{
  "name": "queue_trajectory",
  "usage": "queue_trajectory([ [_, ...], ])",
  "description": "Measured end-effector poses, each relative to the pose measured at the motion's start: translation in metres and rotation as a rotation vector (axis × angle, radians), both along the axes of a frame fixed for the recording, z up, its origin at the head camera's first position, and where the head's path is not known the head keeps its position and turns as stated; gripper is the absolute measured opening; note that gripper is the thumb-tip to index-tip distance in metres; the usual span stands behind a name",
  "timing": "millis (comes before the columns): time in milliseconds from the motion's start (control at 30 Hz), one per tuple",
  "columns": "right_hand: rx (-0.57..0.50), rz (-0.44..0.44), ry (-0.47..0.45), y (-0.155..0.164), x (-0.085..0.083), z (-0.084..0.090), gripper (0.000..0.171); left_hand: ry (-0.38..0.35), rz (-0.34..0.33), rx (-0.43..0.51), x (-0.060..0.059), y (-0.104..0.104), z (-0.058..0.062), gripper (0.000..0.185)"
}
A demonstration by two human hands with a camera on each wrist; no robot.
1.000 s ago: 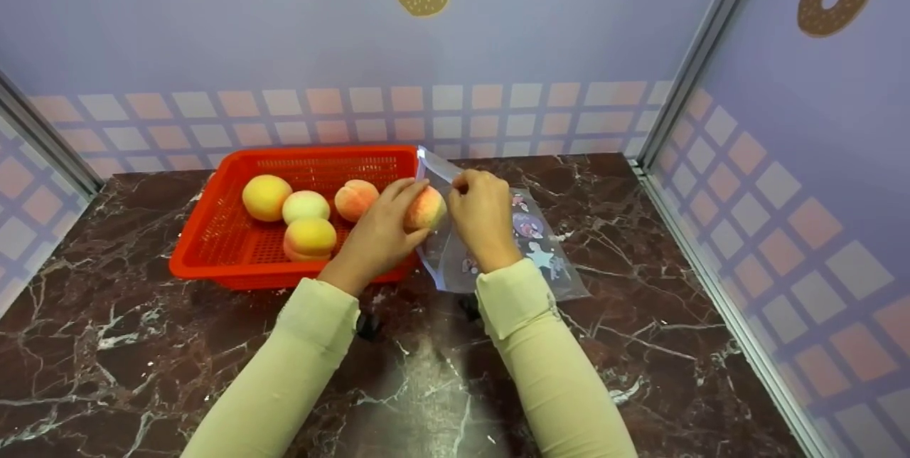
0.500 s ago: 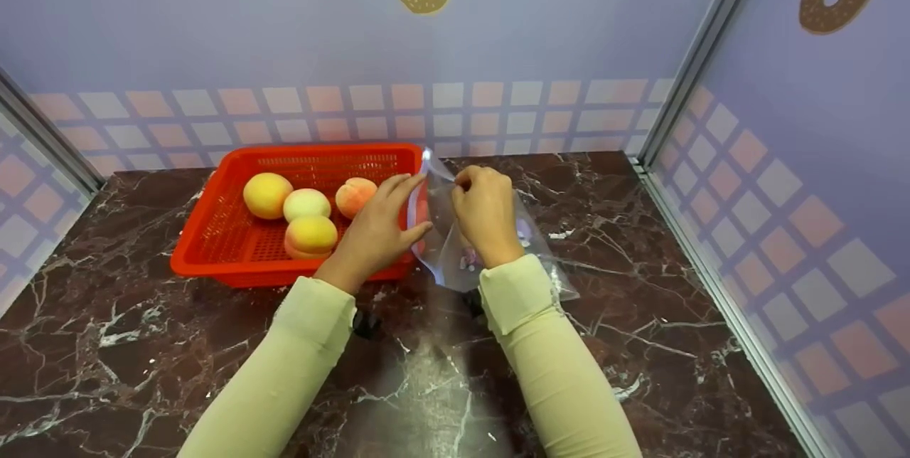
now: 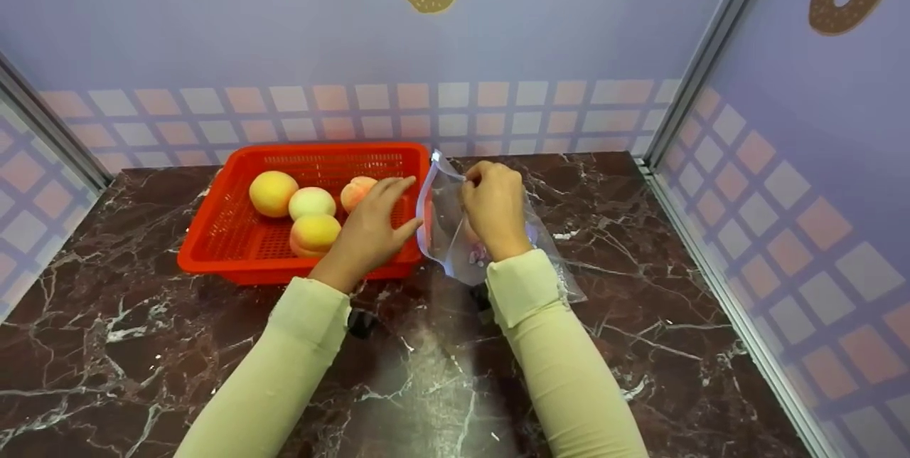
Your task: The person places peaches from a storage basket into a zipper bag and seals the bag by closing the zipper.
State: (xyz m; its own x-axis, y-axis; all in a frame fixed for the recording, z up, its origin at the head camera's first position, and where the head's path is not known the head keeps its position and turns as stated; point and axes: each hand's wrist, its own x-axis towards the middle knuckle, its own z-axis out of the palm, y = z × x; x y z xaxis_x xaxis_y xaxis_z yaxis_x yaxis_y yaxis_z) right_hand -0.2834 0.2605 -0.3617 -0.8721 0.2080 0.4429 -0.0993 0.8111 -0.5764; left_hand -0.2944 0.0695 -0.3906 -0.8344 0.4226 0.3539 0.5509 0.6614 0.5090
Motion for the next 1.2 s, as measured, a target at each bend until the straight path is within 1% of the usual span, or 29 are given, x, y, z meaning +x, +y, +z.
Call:
queue_trajectory([
  [200, 0.027, -0.038, 0.025, 0.007, -0.005, 0.009, 0.018, -0.005, 0.018, -0.001, -0.002, -0.004, -0.003, 0.059],
  [300, 0.024, -0.048, 0.023, 0.012, -0.008, 0.015, 0.017, -0.002, 0.021, 0.006, -0.003, -0.005, -0.004, 0.058],
  [433, 0.019, -0.059, 0.029, 0.016, -0.012, 0.025, 0.018, -0.001, 0.034, 0.006, -0.004, -0.007, -0.005, 0.056],
  [633, 0.024, -0.095, 0.045, 0.019, -0.021, 0.041, 0.021, -0.024, 0.056, 0.01, -0.004, -0.011, -0.008, 0.056],
  [800, 0.028, -0.101, 0.049, 0.02, -0.025, 0.052, 0.022, -0.033, 0.076, 0.0, -0.006, -0.017, -0.008, 0.055],
  [967, 0.003, -0.116, 0.04, 0.023, -0.033, 0.064, 0.023, -0.073, 0.097, -0.006, -0.008, -0.023, -0.008, 0.056],
  [1100, 0.009, -0.137, 0.067, 0.028, -0.04, 0.07, 0.025, -0.11, 0.116, -0.004, -0.008, -0.027, -0.01, 0.057],
  [1200, 0.0, -0.148, 0.096, 0.028, -0.042, 0.072, 0.024, -0.12, 0.126, 0.004, -0.008, -0.03, -0.012, 0.058],
])
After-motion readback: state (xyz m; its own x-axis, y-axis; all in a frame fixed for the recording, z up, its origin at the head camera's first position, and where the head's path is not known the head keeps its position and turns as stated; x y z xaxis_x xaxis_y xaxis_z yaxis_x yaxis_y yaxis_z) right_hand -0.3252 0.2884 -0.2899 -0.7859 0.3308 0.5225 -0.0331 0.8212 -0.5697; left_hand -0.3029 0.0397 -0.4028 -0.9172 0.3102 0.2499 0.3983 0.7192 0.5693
